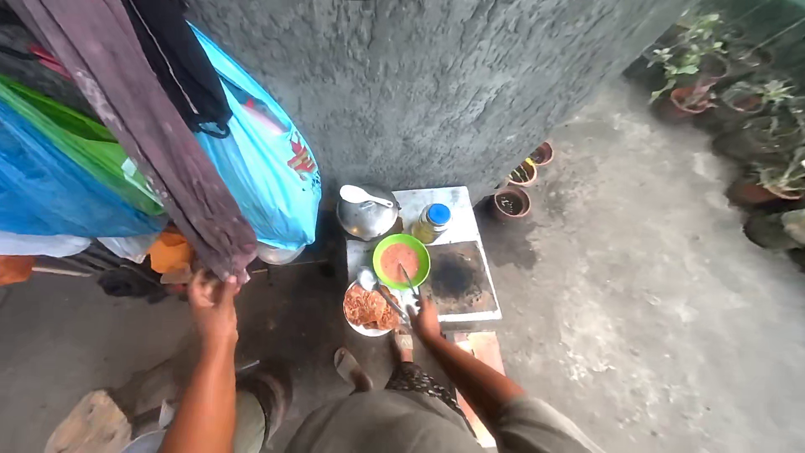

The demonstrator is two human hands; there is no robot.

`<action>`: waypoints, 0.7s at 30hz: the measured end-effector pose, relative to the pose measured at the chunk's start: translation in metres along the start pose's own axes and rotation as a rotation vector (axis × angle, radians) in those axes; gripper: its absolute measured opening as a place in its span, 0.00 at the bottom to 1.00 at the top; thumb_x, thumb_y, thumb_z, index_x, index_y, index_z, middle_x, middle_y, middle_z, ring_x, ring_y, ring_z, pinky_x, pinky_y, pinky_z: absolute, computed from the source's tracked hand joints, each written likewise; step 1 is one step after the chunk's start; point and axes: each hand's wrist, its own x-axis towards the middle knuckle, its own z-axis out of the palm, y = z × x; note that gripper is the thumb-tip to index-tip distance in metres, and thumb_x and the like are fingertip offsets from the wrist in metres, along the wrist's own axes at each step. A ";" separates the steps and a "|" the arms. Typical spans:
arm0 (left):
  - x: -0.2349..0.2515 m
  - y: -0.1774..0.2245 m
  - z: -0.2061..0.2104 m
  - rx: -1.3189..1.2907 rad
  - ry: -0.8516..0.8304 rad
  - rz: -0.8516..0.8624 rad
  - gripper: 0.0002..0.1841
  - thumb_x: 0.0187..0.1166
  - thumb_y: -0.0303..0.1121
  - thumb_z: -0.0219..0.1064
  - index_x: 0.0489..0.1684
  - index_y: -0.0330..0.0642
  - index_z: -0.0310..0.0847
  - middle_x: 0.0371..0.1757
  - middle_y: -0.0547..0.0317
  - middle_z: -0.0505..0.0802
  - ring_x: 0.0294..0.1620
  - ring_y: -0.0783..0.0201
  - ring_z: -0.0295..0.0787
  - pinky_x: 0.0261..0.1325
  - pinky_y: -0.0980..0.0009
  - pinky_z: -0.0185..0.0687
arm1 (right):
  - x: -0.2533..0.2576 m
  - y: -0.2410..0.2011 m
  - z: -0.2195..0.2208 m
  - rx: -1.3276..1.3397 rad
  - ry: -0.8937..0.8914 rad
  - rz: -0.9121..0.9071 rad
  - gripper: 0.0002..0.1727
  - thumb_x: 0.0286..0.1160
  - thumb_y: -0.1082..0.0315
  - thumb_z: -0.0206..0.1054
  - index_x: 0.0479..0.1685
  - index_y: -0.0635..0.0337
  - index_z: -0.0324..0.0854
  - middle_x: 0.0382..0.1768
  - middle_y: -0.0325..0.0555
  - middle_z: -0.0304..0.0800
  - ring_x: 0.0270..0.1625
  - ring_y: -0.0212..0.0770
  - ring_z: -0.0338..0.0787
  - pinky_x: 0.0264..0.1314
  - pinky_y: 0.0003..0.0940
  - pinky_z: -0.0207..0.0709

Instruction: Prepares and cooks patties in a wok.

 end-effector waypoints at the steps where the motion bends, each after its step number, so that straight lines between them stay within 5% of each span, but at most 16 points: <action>1: -0.012 -0.013 0.003 0.058 -0.017 -0.114 0.37 0.81 0.26 0.65 0.88 0.30 0.46 0.58 0.41 0.84 0.48 0.65 0.87 0.53 0.69 0.86 | 0.018 0.013 -0.012 -0.008 0.028 0.081 0.30 0.86 0.61 0.63 0.81 0.69 0.71 0.71 0.72 0.81 0.76 0.69 0.80 0.81 0.61 0.70; 6: -0.106 -0.059 0.045 0.274 -0.153 -0.649 0.36 0.87 0.31 0.62 0.92 0.37 0.46 0.69 0.29 0.82 0.61 0.45 0.86 0.62 0.52 0.82 | 0.091 0.051 -0.024 0.391 -0.152 0.400 0.29 0.92 0.64 0.56 0.87 0.66 0.63 0.78 0.69 0.76 0.75 0.62 0.81 0.75 0.58 0.74; 9: -0.166 -0.075 0.073 0.289 -0.417 -0.778 0.37 0.85 0.30 0.63 0.91 0.35 0.46 0.66 0.29 0.84 0.61 0.42 0.87 0.63 0.49 0.83 | 0.110 0.048 -0.011 0.800 -0.143 0.482 0.31 0.92 0.68 0.53 0.92 0.58 0.53 0.77 0.66 0.74 0.61 0.54 0.87 0.58 0.47 0.82; 14: -0.213 -0.079 0.100 0.330 -0.821 -0.883 0.36 0.85 0.34 0.65 0.91 0.37 0.51 0.71 0.32 0.83 0.68 0.42 0.84 0.73 0.50 0.77 | 0.126 0.034 0.011 1.025 -0.061 0.527 0.24 0.95 0.68 0.49 0.86 0.59 0.57 0.61 0.62 0.79 0.42 0.49 0.89 0.40 0.42 0.86; 21: -0.211 -0.071 0.081 0.320 -0.570 -0.814 0.31 0.87 0.35 0.62 0.87 0.36 0.59 0.71 0.33 0.83 0.67 0.44 0.85 0.71 0.51 0.78 | 0.125 0.024 0.016 0.965 0.020 0.483 0.26 0.90 0.75 0.51 0.86 0.59 0.57 0.60 0.64 0.78 0.41 0.50 0.88 0.39 0.42 0.85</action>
